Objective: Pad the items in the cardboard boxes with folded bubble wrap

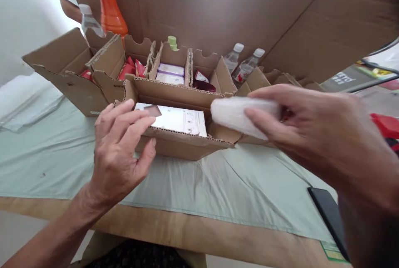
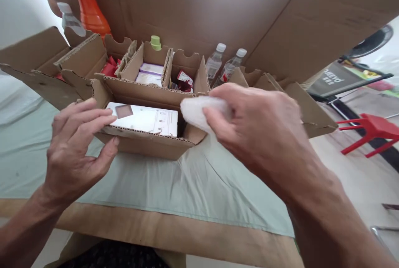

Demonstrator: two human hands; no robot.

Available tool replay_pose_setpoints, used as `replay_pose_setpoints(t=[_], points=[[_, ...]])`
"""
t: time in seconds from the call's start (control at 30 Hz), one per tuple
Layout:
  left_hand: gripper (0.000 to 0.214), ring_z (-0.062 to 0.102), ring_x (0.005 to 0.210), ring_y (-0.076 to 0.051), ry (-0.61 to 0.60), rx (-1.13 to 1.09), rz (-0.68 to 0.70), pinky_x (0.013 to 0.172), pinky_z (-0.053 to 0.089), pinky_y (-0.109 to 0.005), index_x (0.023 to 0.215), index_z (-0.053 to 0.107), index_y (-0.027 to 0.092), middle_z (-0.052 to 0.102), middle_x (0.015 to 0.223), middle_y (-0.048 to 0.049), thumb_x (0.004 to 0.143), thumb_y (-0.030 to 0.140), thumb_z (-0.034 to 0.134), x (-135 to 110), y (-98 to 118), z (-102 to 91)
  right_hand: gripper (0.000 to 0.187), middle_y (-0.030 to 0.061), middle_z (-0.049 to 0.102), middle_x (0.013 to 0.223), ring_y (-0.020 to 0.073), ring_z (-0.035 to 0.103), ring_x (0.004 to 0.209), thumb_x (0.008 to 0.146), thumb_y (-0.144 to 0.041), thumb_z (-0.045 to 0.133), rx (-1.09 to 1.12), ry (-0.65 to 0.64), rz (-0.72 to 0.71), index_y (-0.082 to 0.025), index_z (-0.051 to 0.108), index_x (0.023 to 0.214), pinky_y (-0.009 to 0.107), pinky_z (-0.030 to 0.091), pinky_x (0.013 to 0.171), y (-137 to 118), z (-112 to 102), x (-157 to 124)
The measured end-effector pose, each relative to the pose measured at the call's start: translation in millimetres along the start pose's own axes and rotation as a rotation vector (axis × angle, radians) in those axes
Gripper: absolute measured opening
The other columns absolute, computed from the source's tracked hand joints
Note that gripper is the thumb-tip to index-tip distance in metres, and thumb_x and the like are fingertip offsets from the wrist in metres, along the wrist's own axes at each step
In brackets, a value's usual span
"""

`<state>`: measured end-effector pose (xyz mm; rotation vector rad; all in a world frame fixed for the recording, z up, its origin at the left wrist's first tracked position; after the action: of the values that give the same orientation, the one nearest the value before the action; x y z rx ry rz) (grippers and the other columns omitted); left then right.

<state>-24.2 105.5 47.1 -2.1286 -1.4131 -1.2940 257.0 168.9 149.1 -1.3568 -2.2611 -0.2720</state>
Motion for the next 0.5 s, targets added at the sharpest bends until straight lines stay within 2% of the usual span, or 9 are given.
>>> replay_pose_setpoints(t=[0.07,0.13,0.2,0.27,0.33,0.4,0.5], points=[[0.049,0.061,0.132,-0.037,0.025,-0.014,-0.002,0.118,0.041,-0.067,0.130,0.061,0.028,0.072,0.120,-0.0083,0.086,0.009,0.069,-4,1,2.9,0.045,-0.0017,0.045,0.047,0.0075,0.037,0.039,0.098,-0.055,0.064,-0.204,-0.142,-0.206,-0.025,0.067,0.064,0.029,0.028,0.046,-6,22,33],[0.047,0.063,0.128,-0.036,0.039,-0.028,-0.013,0.118,0.041,-0.066,0.128,0.062,0.028,0.072,0.118,-0.0073,0.086,0.009,0.069,-7,2,3.7,0.060,-0.0046,0.034,0.040,0.0019,0.024,0.034,0.094,-0.061,0.067,-0.230,-0.279,-0.303,-0.022,0.057,0.050,0.026,0.020,0.045,-6,40,55],[0.045,0.063,0.126,-0.035,0.037,-0.037,-0.031,0.119,0.040,-0.065,0.126,0.063,0.028,0.072,0.117,-0.0063,0.086,0.009,0.068,-6,2,3.7,0.061,-0.0072,0.034,0.037,-0.0011,0.021,0.032,0.087,-0.063,0.073,-0.205,-0.434,-0.319,-0.021,0.056,0.047,0.026,0.021,0.045,-2,46,69],[0.042,0.064,0.125,-0.034,0.030,-0.039,-0.038,0.119,0.040,-0.065,0.125,0.063,0.027,0.072,0.116,-0.0060,0.087,0.009,0.068,-4,0,3.8,0.060,-0.0083,0.038,0.038,-0.0022,0.023,0.029,0.085,-0.063,0.075,-0.192,-0.585,-0.278,-0.021,0.057,0.047,0.026,0.025,0.044,2,38,78],[0.039,0.064,0.124,-0.034,0.031,-0.041,-0.027,0.118,0.041,-0.064,0.123,0.064,0.025,0.073,0.113,-0.0063,0.087,0.008,0.067,-3,-1,4.2,0.059,-0.0080,0.041,0.040,-0.0019,0.028,0.027,0.089,-0.059,0.071,-0.210,-0.724,-0.176,-0.020,0.057,0.046,0.026,0.025,0.042,4,26,82],[0.037,0.065,0.122,-0.033,0.042,-0.046,-0.010,0.118,0.042,-0.063,0.121,0.064,0.024,0.073,0.111,-0.0063,0.088,0.008,0.067,-2,-2,4.4,0.056,-0.0074,0.041,0.038,-0.0011,0.029,0.026,0.090,-0.048,0.072,-0.259,-0.773,-0.068,-0.020,0.055,0.044,0.026,0.025,0.043,-1,19,82],[0.035,0.066,0.120,-0.033,0.055,-0.042,-0.010,0.117,0.043,-0.062,0.120,0.065,0.023,0.073,0.109,-0.0077,0.087,0.008,0.067,-4,0,4.2,0.049,-0.0060,0.038,0.034,0.0033,0.032,0.029,0.080,-0.026,0.081,-0.258,-0.654,-0.043,-0.020,0.050,0.042,0.027,0.033,0.047,-18,32,76]])
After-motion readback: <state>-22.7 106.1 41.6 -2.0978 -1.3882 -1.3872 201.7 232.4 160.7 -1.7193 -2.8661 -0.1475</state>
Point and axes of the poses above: each hand's wrist, its own x-axis towards the middle knuckle, its own z-axis out of the palm, y = z × x, the point moved 2 cm from there along x, towards the middle knuckle
